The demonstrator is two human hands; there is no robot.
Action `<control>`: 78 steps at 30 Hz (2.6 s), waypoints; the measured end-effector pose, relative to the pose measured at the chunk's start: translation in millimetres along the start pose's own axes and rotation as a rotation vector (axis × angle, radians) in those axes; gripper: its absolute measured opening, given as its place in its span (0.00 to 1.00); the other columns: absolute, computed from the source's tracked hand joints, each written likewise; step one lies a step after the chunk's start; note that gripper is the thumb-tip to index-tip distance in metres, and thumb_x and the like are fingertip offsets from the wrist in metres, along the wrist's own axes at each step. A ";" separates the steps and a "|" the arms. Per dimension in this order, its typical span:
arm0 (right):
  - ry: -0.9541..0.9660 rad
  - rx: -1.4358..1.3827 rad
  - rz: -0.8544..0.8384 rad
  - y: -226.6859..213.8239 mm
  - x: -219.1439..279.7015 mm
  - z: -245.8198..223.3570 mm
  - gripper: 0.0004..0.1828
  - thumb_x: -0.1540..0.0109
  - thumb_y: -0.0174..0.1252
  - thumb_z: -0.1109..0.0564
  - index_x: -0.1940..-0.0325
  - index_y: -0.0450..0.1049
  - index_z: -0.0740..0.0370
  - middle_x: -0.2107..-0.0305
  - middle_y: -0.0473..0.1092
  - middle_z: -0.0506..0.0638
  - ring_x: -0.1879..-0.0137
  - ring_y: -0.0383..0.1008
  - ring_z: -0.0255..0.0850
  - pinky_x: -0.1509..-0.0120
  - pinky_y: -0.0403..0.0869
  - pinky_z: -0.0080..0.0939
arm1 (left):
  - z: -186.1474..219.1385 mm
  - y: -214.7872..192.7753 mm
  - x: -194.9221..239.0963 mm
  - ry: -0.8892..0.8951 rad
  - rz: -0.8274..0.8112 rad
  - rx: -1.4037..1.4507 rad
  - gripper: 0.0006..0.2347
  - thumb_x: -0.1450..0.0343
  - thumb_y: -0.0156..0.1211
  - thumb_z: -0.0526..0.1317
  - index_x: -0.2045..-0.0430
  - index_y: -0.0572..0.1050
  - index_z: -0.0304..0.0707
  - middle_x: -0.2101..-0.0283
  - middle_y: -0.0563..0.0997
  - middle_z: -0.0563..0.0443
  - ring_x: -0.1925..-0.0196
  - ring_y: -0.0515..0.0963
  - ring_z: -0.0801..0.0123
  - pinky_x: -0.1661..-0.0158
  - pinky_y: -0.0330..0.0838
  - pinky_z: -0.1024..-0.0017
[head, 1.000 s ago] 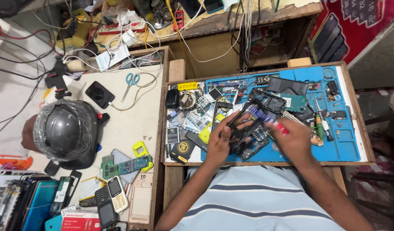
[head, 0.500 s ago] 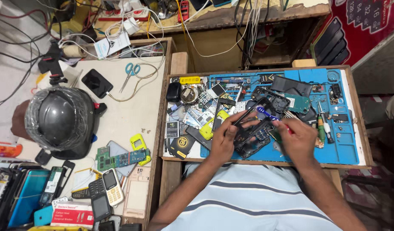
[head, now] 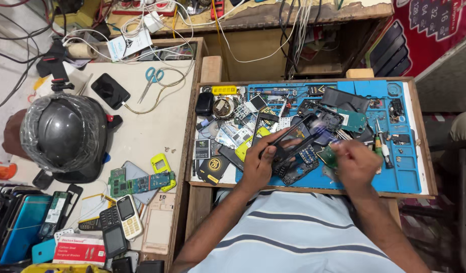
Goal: The person disassembles a mobile phone, removes the battery, and uses a toothbrush to clean the internal components and casing. They repeatedly brush the circuit board and frame, then reassemble the phone.
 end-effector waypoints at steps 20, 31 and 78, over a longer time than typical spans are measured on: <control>0.036 -0.108 -0.041 2.0 1.0 11.6 0.20 0.31 0.65 0.47 0.65 0.75 0.67 0.77 0.69 0.48 0.75 0.66 0.32 0.70 0.64 0.33 | 7.6 12.3 10.5 0.068 -0.186 0.012 0.22 0.19 0.49 0.52 0.36 0.65 0.36 0.26 0.66 0.38 0.28 0.74 0.51 0.34 0.75 0.59; 0.051 -0.403 -0.244 28.9 11.2 19.0 0.31 0.29 0.53 0.36 0.34 0.68 0.64 0.58 0.76 0.52 0.56 0.77 0.33 0.53 0.75 0.34 | -4.4 45.2 21.8 -0.168 -0.445 0.040 0.24 0.19 0.50 0.47 0.31 0.50 0.41 0.21 0.56 0.37 0.27 0.70 0.54 0.38 0.77 0.60; -0.072 -0.165 -0.200 46.2 15.2 -41.3 0.15 0.35 0.62 0.57 0.43 0.79 0.57 0.80 0.68 0.48 0.78 0.64 0.36 0.73 0.65 0.40 | -19.8 -22.6 17.6 -0.093 0.022 -0.127 0.34 0.21 0.40 0.64 0.39 0.72 0.25 0.38 0.78 0.40 0.36 0.76 0.64 0.33 0.66 0.67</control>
Point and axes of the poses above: each hand's wrist, its own x-axis away from the middle knuckle, its own y-axis out of the palm, z = x × y, the point moved 10 cm from there along -x, towards the middle knuckle
